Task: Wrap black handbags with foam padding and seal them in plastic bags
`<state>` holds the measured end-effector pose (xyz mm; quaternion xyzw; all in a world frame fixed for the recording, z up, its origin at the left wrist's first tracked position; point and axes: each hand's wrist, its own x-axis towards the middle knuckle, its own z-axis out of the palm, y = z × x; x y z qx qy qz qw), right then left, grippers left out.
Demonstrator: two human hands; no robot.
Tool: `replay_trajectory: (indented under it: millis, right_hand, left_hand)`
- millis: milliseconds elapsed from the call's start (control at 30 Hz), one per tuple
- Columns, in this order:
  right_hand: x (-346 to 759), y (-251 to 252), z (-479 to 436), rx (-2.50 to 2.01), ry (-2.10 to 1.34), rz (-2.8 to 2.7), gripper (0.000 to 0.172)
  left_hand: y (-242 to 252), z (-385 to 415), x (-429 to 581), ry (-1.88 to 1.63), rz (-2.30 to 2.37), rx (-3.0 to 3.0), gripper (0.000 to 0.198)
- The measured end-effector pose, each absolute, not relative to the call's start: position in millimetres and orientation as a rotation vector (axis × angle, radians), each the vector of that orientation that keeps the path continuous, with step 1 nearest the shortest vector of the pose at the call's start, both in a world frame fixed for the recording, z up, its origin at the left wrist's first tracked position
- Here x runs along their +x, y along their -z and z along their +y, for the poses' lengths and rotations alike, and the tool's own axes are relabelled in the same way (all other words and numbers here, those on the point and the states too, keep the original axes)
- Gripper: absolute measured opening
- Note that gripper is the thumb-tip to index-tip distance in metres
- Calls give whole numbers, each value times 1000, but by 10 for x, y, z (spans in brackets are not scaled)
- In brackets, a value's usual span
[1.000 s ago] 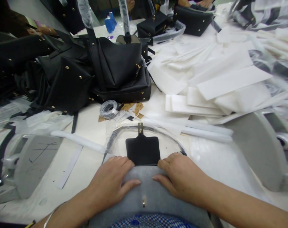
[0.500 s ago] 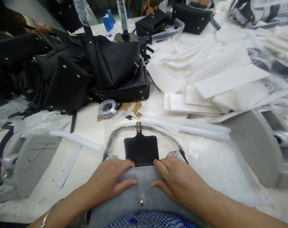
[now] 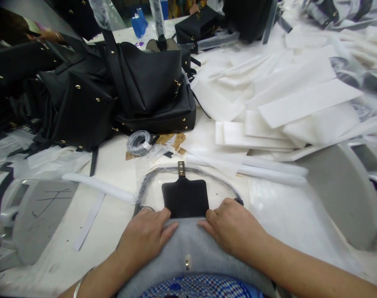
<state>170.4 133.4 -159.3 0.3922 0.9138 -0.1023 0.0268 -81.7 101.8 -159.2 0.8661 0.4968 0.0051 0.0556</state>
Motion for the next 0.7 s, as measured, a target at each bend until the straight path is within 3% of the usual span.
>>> replay_trajectory:
  millis: [167, 333, 400, 467, 533, 700]
  right_hand:
    - [1698, 1601, 1332, 1170, 285, 2814, 35]
    - [1697, 1556, 1331, 1164, 298, 2808, 37]
    - [1700, 1539, 1331, 1156, 310, 2818, 37]
    - [1703, 1533, 1331, 1141, 302, 2826, 39]
    - [1703, 1539, 1327, 1128, 286, 2825, 41]
    - [1703, 1520, 1304, 1110, 274, 2831, 42]
  left_hand:
    - [1529, 930, -735, -76, 1604, 2658, 31]
    - [1462, 763, -684, -84, 1394, 2652, 30]
    - [1434, 678, -718, -24, 1357, 2545, 43]
    - [1412, 604, -766, 4, 1297, 2487, 74]
    - [1409, 555, -806, 26, 1230, 2467, 91]
    - [1470, 523, -826, 17, 1237, 2453, 86]
